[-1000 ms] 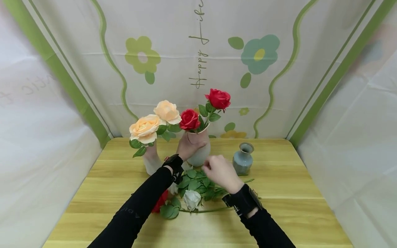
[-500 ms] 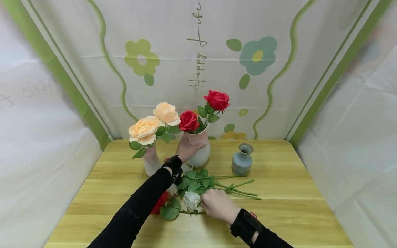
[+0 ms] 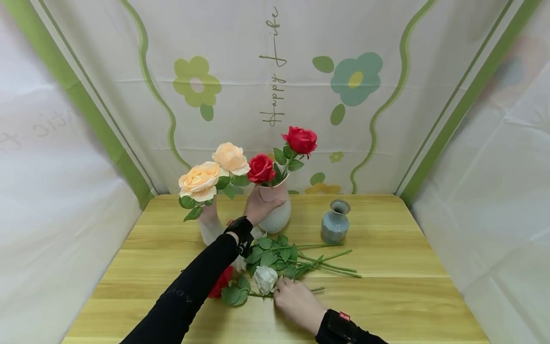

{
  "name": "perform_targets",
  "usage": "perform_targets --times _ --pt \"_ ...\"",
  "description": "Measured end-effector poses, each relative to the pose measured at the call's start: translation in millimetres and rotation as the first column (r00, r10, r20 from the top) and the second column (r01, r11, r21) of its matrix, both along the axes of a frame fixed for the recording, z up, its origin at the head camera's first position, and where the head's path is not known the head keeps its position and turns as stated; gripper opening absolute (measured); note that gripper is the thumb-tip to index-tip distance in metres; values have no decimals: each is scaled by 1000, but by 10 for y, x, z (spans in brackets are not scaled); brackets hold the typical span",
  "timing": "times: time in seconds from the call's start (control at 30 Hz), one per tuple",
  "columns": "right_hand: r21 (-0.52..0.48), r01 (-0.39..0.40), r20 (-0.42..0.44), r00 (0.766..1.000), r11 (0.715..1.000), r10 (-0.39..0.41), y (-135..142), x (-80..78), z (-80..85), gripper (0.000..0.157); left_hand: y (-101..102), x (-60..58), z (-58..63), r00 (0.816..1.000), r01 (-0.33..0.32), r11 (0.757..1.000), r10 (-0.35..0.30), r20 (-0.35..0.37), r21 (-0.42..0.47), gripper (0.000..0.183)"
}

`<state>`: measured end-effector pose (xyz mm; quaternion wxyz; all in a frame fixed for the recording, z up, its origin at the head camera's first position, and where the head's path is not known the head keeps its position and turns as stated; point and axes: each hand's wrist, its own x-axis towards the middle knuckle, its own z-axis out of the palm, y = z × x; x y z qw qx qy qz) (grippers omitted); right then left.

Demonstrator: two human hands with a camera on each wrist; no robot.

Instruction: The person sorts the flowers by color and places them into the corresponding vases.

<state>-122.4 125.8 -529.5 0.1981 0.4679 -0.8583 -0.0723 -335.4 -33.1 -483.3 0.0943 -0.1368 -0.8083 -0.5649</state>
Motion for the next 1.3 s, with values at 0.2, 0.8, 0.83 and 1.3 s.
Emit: perform_targets --times 0.2,0.8,0.83,1.3 --pt "40 -28 22 999 999 27 -58 1 -12 20 -3 2 -5 1000 15 1000 -15 -4 17 99" --pt "183 -81 -34 995 980 89 -271 28 -26 16 -2 29 -8 1000 30 999 -29 -7 33 97" --pt "182 -79 -32 996 980 87 -275 35 -27 16 -9 28 -10 1000 30 999 -30 -1 38 97" --pt "83 -110 83 991 991 103 -229 68 3 19 -2 59 35 999 10 1000 -11 32 22 98"
